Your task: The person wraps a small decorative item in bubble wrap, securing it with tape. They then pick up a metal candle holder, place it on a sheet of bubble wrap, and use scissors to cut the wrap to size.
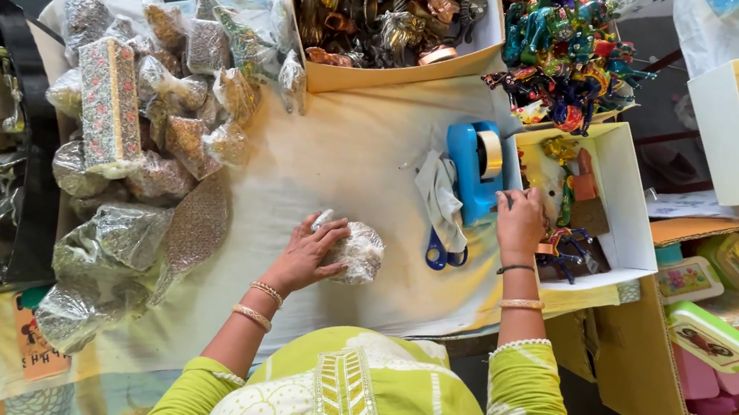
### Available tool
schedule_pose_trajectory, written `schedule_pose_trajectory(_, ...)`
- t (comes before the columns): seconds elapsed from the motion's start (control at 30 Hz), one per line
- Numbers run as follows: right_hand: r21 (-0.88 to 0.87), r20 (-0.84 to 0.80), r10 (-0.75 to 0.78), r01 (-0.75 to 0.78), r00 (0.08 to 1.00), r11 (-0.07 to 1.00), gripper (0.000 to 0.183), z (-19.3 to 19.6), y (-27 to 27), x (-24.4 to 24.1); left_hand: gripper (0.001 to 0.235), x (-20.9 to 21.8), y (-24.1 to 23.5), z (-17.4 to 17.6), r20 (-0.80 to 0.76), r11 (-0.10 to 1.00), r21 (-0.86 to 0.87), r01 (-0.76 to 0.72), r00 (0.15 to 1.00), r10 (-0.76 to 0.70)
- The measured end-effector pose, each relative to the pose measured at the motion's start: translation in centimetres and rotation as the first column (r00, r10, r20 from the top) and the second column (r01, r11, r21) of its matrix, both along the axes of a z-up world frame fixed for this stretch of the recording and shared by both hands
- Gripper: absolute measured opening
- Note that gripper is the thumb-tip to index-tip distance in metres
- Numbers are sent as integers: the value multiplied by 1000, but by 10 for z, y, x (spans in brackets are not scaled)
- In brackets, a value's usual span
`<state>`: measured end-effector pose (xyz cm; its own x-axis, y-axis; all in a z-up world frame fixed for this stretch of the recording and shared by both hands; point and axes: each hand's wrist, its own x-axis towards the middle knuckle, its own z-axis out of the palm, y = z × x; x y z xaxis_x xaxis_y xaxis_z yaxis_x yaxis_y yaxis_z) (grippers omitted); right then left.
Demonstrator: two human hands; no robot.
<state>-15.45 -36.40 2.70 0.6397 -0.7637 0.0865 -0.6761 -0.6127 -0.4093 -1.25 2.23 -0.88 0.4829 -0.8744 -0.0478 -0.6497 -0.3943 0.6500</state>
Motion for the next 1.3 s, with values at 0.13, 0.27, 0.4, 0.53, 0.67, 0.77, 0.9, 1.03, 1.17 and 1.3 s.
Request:
schedule_pose_trajectory(0.13, 3, 27, 45, -45, 999, 999, 18, -25, -15, -5, 66, 0, 0, 6, -12, 1000, 29, -5, 1000, 6)
schedule_pose_trajectory(0.27, -4, 170, 83, -83, 982, 997, 14, -40, -18, -14, 66, 0, 0, 4, -6, 999, 35, -4, 1000, 4)
schedule_pose_trajectory(0.4, 194, 352, -43, -27, 935, 981, 13, -31, -9, -13, 66, 0, 1, 3, -13, 999, 38, -1, 1000, 2)
schedule_pose_trajectory(0.53, 330, 393, -124, -14, 911, 944, 13, -31, -1, -20, 67, 1, 0, 5, -27, 999, 48, -6, 1000, 7)
schedule_pose_trajectory(0.67, 411, 437, -187, -10, 880, 912, 14, -34, 13, -28, 67, 2, 1, 6, -32, 999, 45, -5, 999, 7)
schedule_pose_trajectory(0.77, 376, 506, -195, -12, 840, 926, 21, -43, 24, -33, 66, 1, 2, 7, -30, 999, 33, 1, 1000, 0)
schedule_pose_trajectory(0.9, 349, 565, -230, 22, 792, 937, 18, -66, 32, -35, 66, 2, 1, 8, -34, 1000, 23, 8, 999, -7)
schedule_pose_trajectory(1.03, 444, 614, -311, 8, 726, 896, 12, -127, 24, -38, 67, 0, 3, 9, -35, 999, 35, 5, 999, -4)
schedule_pose_trajectory(1.17, 507, 629, -365, -6, 686, 862, 11, -175, 36, -59, 66, 0, 2, 7, -35, 999, 47, 2, 999, -1)
schedule_pose_trajectory(1.3, 215, 513, -216, 119, 831, 969, 13, -149, 70, -68, 64, 2, 2, 8, -26, 999, 48, 9, 1000, -8)
